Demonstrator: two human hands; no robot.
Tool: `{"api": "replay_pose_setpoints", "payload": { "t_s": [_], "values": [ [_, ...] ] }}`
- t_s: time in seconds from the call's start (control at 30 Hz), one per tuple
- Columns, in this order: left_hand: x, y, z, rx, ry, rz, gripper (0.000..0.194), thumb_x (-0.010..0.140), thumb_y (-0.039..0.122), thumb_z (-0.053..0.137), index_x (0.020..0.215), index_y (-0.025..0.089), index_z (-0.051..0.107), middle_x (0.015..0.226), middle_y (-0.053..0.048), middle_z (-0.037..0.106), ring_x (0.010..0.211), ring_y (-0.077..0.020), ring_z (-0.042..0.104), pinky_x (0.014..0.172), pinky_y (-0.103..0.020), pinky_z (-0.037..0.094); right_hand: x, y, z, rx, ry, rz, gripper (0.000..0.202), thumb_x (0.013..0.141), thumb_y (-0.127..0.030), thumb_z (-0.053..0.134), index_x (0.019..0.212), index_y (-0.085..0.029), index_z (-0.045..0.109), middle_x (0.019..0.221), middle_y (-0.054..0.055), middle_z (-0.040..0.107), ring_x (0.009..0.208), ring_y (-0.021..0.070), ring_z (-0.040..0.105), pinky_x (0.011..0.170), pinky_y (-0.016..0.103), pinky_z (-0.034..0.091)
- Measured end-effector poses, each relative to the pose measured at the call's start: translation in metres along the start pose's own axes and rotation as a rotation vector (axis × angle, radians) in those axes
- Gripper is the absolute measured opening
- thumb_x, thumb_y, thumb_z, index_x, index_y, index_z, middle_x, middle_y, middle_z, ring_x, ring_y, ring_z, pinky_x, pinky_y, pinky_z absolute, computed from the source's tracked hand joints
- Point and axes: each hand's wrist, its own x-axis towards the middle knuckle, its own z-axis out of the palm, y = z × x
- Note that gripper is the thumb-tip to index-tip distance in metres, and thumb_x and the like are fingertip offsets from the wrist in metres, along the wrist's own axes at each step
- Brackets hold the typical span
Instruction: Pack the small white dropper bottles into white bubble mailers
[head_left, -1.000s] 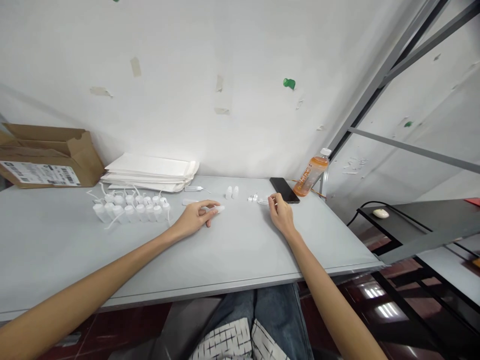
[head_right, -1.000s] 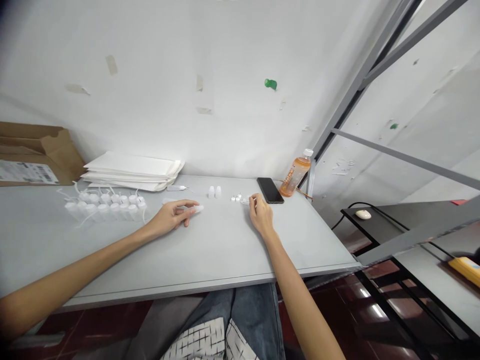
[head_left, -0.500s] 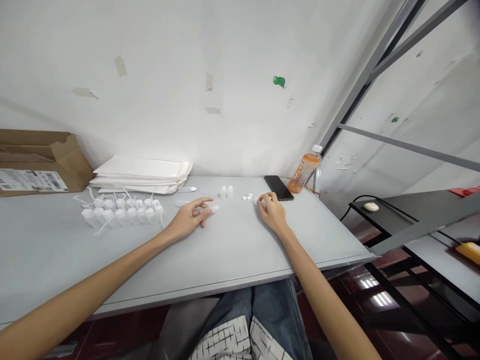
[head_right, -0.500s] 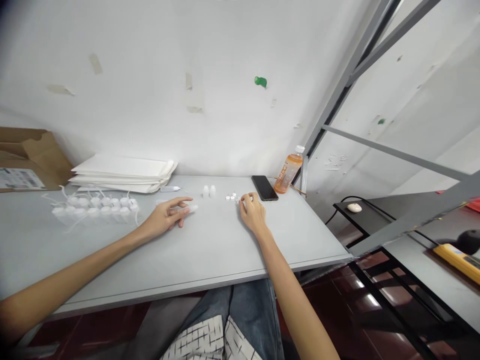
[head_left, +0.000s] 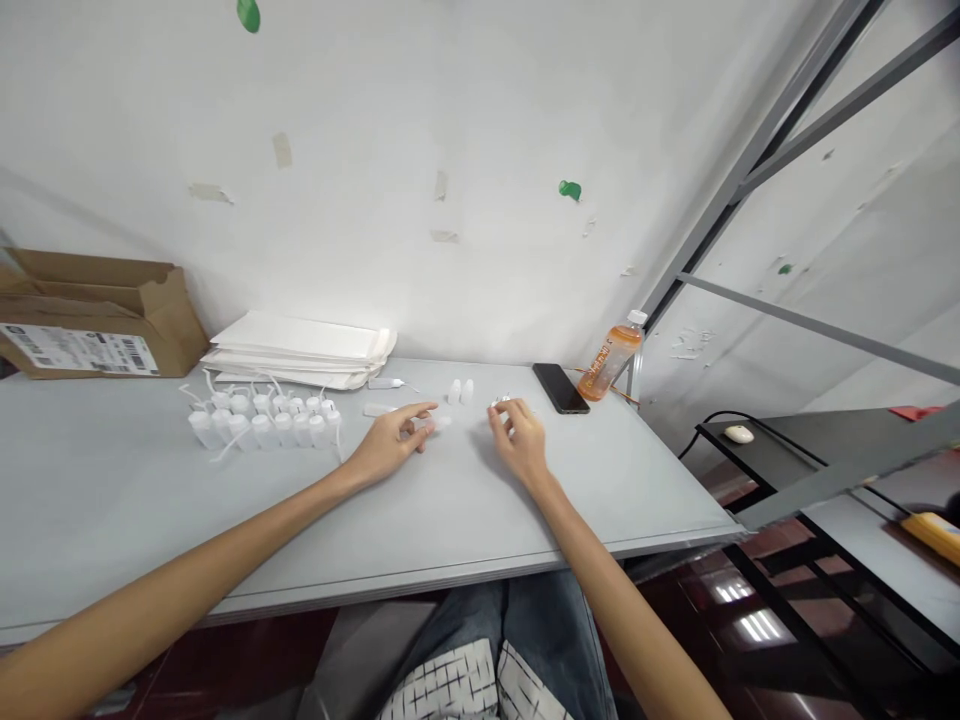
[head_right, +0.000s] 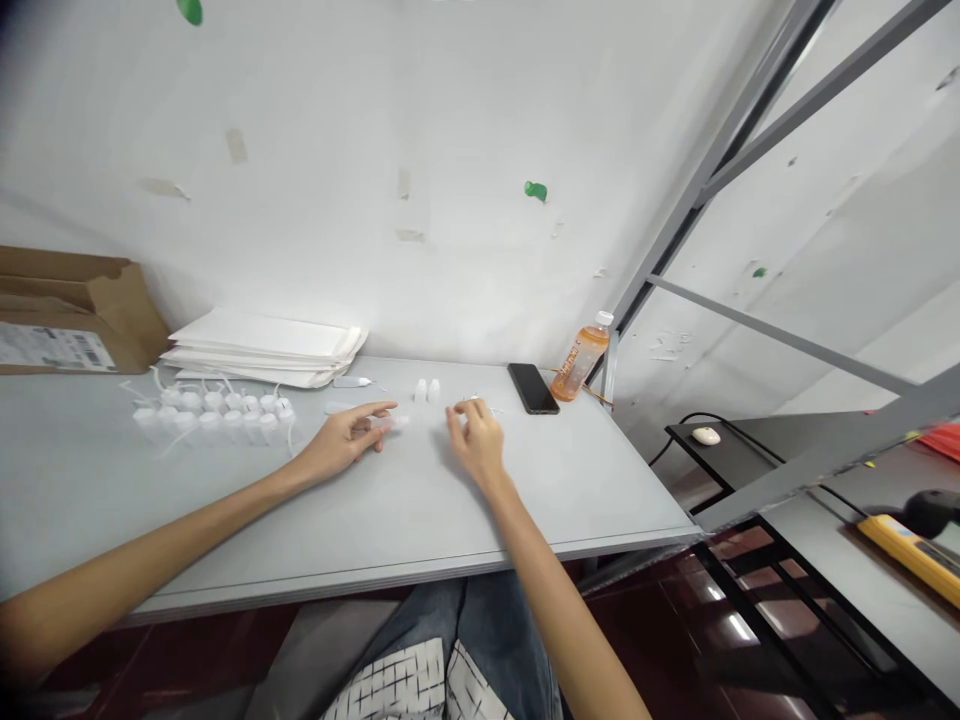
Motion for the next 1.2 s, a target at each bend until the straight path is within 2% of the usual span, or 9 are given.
{"api": "replay_pose_setpoints", "payload": {
  "t_s": [0.13,0.23,0.47,0.67,0.77,0.87,0.97,1.1,1.2],
  "values": [
    [-0.003,0.002,0.001,0.068,0.107,0.025,0.058,0.085,0.058,0.058,0.124,0.016,0.068,0.085,-0.007,0.076,0.064,-0.018,0.067,0.066,-0.029,0.052,-0.006,-0.036,0.031,0.07,-0.134,-0.059,0.031,0.099,-0.043,0.043,0.091,-0.021,0.062,0.095,0.007,0.069,0.059,0.0123,0.054,0.062,0.027,0.043],
    [-0.004,0.003,-0.001,0.061,0.188,0.027,0.058,0.083,0.06,0.061,0.122,0.018,0.07,0.103,-0.009,0.077,0.071,-0.0196,0.07,0.07,-0.03,0.053,-0.005,-0.049,0.045,0.16,-0.101,0.01,0.03,0.097,-0.046,0.045,0.095,-0.02,0.06,0.09,0.005,0.068,0.055,0.0117,0.051,0.062,0.028,0.042],
    [-0.001,-0.002,-0.002,0.119,0.237,0.049,0.049,0.081,0.058,0.064,0.114,0.023,0.075,0.104,-0.006,0.078,0.073,-0.0214,0.071,0.075,-0.032,0.054,0.003,-0.051,0.047,0.397,-0.021,0.133,0.027,0.089,-0.046,0.056,0.086,-0.02,0.061,0.085,0.003,0.066,0.055,0.0105,0.051,0.056,0.026,0.043],
    [-0.002,0.005,-0.003,0.206,0.209,0.079,0.047,0.086,0.059,0.06,0.111,0.024,0.075,0.099,-0.004,0.078,0.066,-0.0179,0.067,0.071,-0.029,0.051,0.006,-0.055,0.047,0.508,-0.004,0.21,0.024,0.085,-0.044,0.06,0.085,-0.02,0.062,0.092,0.004,0.069,0.06,0.0119,0.059,0.052,0.025,0.043],
    [0.0,0.004,-0.007,0.363,0.274,0.093,0.042,0.093,0.052,0.052,0.114,0.023,0.073,0.108,-0.005,0.076,0.07,-0.017,0.065,0.072,-0.029,0.05,0.009,-0.049,0.043,0.448,0.028,0.228,0.024,0.087,-0.045,0.056,0.088,-0.021,0.061,0.094,0.005,0.071,0.061,0.0136,0.063,0.054,0.026,0.045],
    [0.005,-0.007,-0.01,0.59,0.333,0.23,0.036,0.095,0.033,0.044,0.112,0.022,0.073,0.122,-0.008,0.071,0.099,-0.0235,0.066,0.084,-0.034,0.05,0.018,-0.034,0.034,0.27,0.109,0.194,0.024,0.089,-0.043,0.052,0.09,-0.021,0.061,0.097,0.005,0.073,0.063,0.0148,0.064,0.062,0.029,0.047],
    [0.009,-0.02,-0.011,0.801,0.295,0.34,0.036,0.088,0.019,0.044,0.11,0.018,0.073,0.13,-0.013,0.065,0.12,-0.0299,0.058,0.095,-0.043,0.046,0.033,-0.016,0.024,0.106,0.187,0.189,0.024,0.09,-0.04,0.049,0.091,-0.02,0.064,0.096,0.006,0.074,0.062,0.0152,0.062,0.069,0.031,0.046],
    [0.008,-0.028,-0.012,0.942,0.203,0.326,0.039,0.082,0.01,0.046,0.112,0.012,0.07,0.135,-0.02,0.06,0.123,-0.0344,0.056,0.097,-0.048,0.042,0.053,0.003,0.02,-0.046,0.177,0.197,0.022,0.089,-0.036,0.051,0.088,-0.021,0.067,0.088,0.006,0.075,0.07,0.0188,0.063,0.071,0.032,0.043],
    [0.007,-0.027,-0.013,0.948,0.145,0.303,0.039,0.081,0.005,0.043,0.108,0.013,0.07,0.125,-0.02,0.066,0.115,-0.034,0.06,0.094,-0.048,0.042,0.059,0.013,0.024,-0.095,0.129,0.168,0.018,0.087,-0.033,0.054,0.085,-0.022,0.069,0.088,0.007,0.075,0.088,0.0249,0.063,0.075,0.035,0.042]
  ]
}}
